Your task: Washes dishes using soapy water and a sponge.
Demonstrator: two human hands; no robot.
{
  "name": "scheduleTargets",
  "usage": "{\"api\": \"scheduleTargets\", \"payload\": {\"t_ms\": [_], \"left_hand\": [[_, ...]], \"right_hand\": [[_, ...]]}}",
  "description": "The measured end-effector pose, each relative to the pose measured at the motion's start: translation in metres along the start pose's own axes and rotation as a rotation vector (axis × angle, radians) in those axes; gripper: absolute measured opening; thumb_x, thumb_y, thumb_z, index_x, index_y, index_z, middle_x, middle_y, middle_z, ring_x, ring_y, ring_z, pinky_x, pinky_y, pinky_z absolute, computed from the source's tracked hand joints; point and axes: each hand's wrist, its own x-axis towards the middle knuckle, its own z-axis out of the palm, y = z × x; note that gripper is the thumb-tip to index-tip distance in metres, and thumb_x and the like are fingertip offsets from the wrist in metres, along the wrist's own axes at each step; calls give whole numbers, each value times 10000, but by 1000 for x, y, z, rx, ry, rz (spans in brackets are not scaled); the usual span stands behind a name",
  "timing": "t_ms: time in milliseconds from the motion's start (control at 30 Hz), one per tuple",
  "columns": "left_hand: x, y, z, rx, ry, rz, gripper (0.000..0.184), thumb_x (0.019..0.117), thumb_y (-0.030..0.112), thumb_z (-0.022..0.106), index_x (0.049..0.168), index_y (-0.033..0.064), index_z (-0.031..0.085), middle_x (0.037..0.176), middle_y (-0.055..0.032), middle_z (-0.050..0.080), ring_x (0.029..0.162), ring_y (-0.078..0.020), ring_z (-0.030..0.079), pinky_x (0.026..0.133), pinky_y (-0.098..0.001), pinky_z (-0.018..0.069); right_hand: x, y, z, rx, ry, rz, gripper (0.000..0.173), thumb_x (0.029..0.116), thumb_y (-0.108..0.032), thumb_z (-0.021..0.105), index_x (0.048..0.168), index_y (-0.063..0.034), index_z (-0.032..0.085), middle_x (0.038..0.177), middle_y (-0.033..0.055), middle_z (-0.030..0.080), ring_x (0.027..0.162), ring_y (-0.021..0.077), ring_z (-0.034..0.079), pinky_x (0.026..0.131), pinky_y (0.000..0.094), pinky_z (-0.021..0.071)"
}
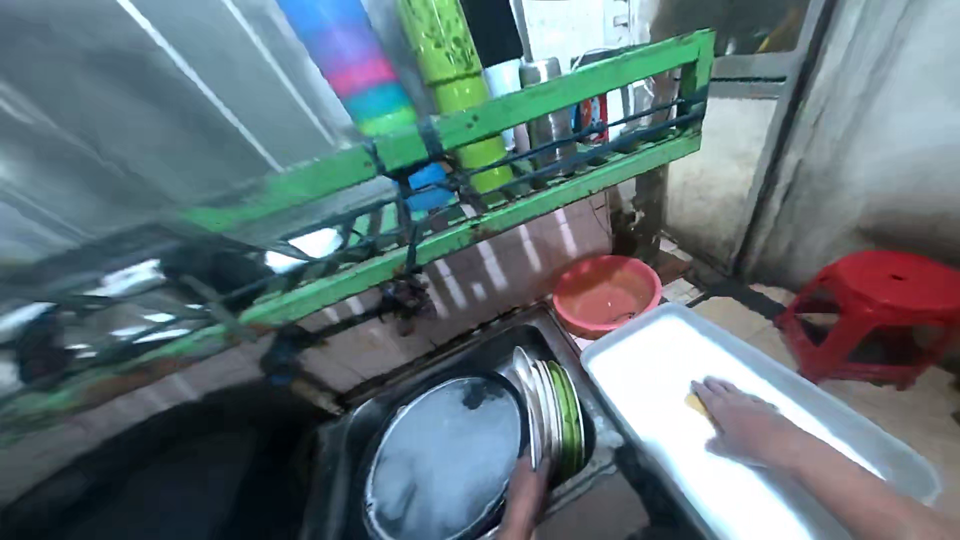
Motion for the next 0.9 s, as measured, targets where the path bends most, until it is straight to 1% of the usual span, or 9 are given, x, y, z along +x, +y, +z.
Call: {"api": "scheduleTargets", "payload": {"t_ms": [100,200,267,333,400,533,667,800,900], "left_hand": [[3,2,2,-15,94,39,503,1113,310,403,1519,16,449,1478,-233,531,1398,-339,494,1191,-508,356],[-12,39,-22,7,215,28,441,1115,287,408,1362,-29,591,1292,-256,644,1240,-360,608,1095,-524,439],[-22,60,-42,-28,279,11,429,1115,277,418,1302,-56,614,1217,-268,658,1163,-364,631,1043,-525,463],[-29,71,-61,-154,338,16,416,1113,278,432,1264,-56,628,1144,-250,673,1072,-331,654,975,-507,500],[-39,81,-79,-352,387,17,362,1098,259,471,1217,-35,644,1042,-195,691,941,-259,679,865,-452,556],[-73,96,-123,-785,368,62,268,1015,55,508,1254,-43,581,955,-152,701,804,-194,708,700,-365,607],[-78,96,-125,-1034,240,52,300,971,-23,476,1264,-52,533,1005,-204,691,844,-265,716,721,-434,619],[-81,115,-111,-835,205,84,497,839,-161,489,1324,-57,520,1109,-203,674,925,-245,698,771,-413,604],[-89,123,-104,-712,147,132,527,827,-178,515,1341,-64,493,1074,-163,649,904,-169,655,781,-351,568]], "right_hand": [[3,1,-2,11,-58,50,884,879,-247,779,1620,-158,306,1643,208,313,1471,474,344,1122,664,356],[6,6,2,20,-30,34,853,884,-218,774,1608,-163,328,1593,266,359,1360,538,450,1046,685,420],[6,5,3,24,2,45,811,897,-129,713,1606,-164,320,1550,263,421,1297,527,523,982,683,475],[5,5,-1,96,16,100,807,912,-145,700,1610,-168,296,1481,240,511,1234,495,591,953,682,496],[8,15,-2,280,65,171,768,900,-192,727,1574,-165,361,1344,268,611,1183,498,619,954,697,484],[15,22,-4,720,322,177,657,890,-177,775,1465,-27,493,1261,312,625,1155,474,619,974,660,480],[6,-78,-35,855,355,82,734,912,-255,791,1529,-74,436,1298,284,620,1165,427,624,993,610,484],[5,-196,-36,921,393,-193,743,908,-247,779,1531,-47,426,1296,224,643,1156,318,657,1012,495,523],[9,-253,-18,927,390,-464,790,899,-297,755,1554,-36,398,1471,186,545,1333,262,559,1137,442,448]]}}
